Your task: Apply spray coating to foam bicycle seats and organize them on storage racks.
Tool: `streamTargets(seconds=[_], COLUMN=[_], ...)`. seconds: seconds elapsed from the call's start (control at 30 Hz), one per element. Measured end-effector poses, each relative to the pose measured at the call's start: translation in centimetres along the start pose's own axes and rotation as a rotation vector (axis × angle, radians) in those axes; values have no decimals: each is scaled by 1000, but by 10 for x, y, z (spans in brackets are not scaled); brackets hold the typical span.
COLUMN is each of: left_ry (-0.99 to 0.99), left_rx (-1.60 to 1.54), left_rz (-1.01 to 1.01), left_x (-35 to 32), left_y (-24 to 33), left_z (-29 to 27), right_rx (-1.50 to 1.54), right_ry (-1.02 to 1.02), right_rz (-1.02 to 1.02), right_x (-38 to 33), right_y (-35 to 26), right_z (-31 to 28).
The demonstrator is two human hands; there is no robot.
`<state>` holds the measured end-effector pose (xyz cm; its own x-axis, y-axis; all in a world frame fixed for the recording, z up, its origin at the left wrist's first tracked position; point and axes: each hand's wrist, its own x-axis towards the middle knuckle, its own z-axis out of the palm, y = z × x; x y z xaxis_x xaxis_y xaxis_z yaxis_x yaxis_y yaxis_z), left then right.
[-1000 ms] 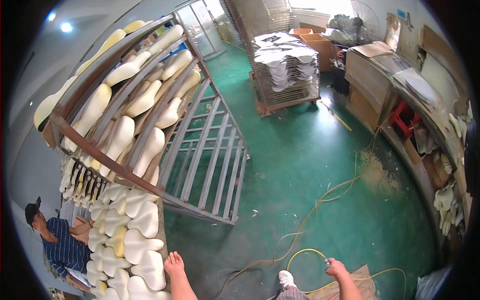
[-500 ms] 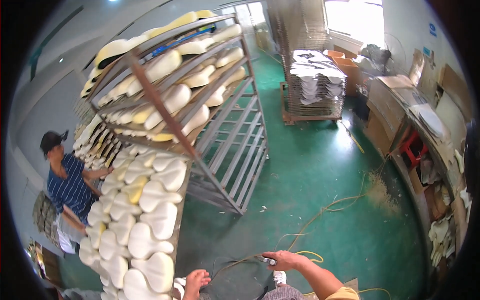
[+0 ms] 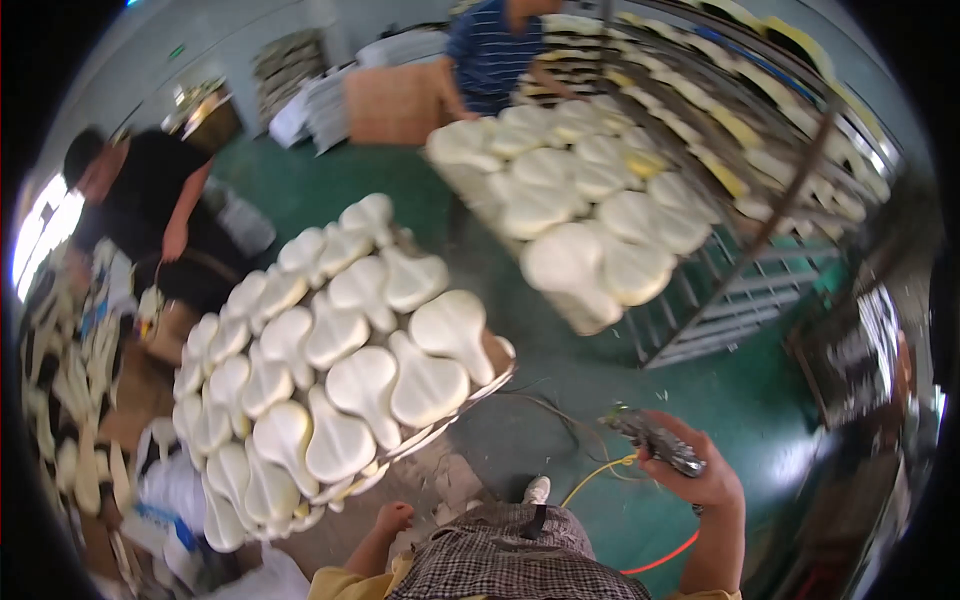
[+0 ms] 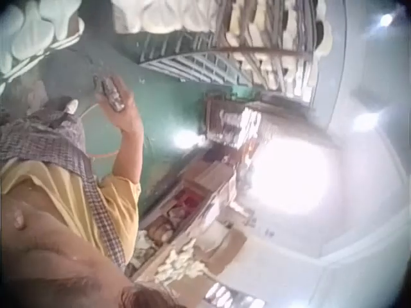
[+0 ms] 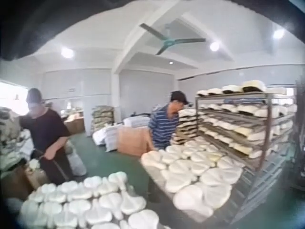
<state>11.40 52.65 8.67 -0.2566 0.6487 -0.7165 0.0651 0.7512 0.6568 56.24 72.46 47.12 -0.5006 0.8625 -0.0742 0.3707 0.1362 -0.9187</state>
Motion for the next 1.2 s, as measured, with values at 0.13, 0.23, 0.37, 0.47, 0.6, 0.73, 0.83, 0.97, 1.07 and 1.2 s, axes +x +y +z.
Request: streamTargets(seconds=[0.13,0.23,0.37,0.47,0.6,0.73,0.83,0.97,1.07,1.2], left_ry=[202,237,38,78,365,361,365,348,336,286], left_rx=[-289,-661,329,296,-792,-772,-721,-561,-677,-713], left_rz=[-211,-376,36,36,-372,-327,-384,-157,-356,-353], left_x=[-23,-33,-48,-47,-43,-32,-29,-24,-20,-10], left_y=[-56,-97,-141,-135,-110,-108,-112,-110,-81,-72], left_z=[-12,-22,-30,-20,-5,-7,-9,-16,-17,-12], right_rx=[0,-191,-103,-122,-298,-143,-142,-316,-191,-194], right_ry=[5,-50,-62,-25,-130,-72,-75,-182,-85,-26], right_rz=[-88,-164,-191,-245,-271,-170,-210,-246,-224,-292], right_x=[43,87,147,171,176,207,204,199,219,229], right_y=[-30,-47,-75,-98,-95,-100,-95,-100,-100,-97], right_z=[19,36,57,65,50,61,54,46,54,62])
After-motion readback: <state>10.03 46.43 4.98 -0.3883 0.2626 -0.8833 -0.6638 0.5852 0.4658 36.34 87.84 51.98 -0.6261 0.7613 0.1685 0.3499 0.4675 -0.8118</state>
